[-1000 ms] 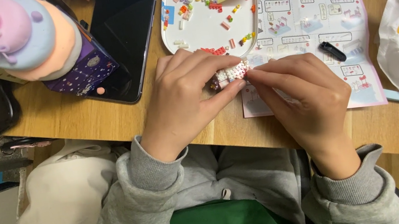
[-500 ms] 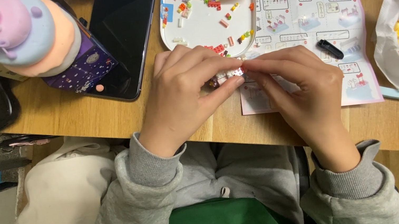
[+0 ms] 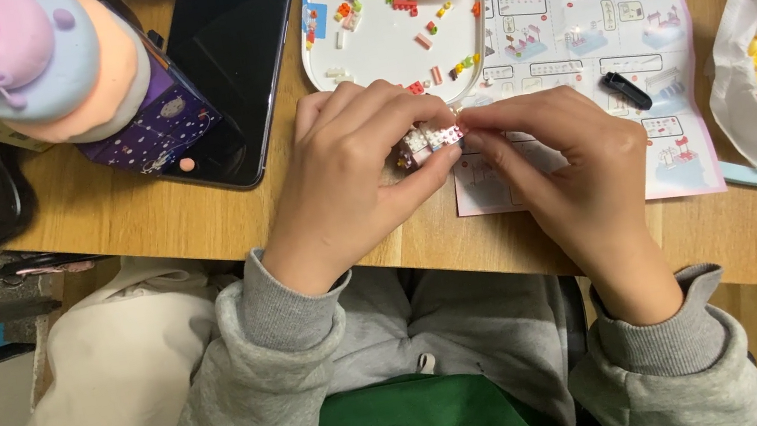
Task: The person assembles a small multi-colored block structure by hand, following a printed instruction sheet. They then use tweezers to pick up and sort small yellow and white pieces from a paper bag onto a tray.
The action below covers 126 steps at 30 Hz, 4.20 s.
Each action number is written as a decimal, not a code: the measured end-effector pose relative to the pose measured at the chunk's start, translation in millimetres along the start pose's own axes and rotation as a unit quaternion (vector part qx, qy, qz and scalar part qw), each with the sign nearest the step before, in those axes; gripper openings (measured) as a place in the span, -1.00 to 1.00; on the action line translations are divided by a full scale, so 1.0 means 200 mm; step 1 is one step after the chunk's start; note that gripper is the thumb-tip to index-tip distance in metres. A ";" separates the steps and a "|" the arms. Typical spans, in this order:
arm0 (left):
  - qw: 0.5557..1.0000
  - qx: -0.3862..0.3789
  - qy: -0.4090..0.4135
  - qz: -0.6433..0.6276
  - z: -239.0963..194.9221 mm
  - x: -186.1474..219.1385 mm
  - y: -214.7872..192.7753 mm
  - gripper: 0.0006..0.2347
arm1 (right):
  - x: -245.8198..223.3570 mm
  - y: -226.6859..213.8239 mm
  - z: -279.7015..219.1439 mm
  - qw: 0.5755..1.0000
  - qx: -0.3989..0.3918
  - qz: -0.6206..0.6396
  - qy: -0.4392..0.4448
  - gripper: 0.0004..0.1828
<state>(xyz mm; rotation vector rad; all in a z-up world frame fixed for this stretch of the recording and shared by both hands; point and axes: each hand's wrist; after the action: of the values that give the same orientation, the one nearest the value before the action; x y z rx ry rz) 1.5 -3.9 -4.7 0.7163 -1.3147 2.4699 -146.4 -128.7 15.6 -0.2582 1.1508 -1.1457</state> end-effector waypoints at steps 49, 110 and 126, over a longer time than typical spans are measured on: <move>0.999 0.026 -0.021 -0.021 0.00 0.00 0.02 -0.82 | 0.04 -0.05 -0.05 0.969 -0.024 -0.201 -0.140 -0.47; 0.998 -0.010 0.059 0.020 -0.01 -0.04 -0.03 -0.74 | 0.30 -0.29 -0.10 0.971 -0.078 -0.225 0.022 -0.92; 0.997 -0.014 0.066 0.021 -0.01 -0.04 -0.03 -0.78 | 0.18 -0.31 -0.03 0.976 -0.111 -0.159 0.095 -0.97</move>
<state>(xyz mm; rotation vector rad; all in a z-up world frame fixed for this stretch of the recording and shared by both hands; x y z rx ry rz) 10.5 1.2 -7.0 0.5141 -1.3249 2.4787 -188.5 -184.0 34.6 -0.5290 1.4474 -1.3428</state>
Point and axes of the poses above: each hand's wrist, its own z-axis towards the middle knuckle, its own y-axis out of the palm, x = y × z
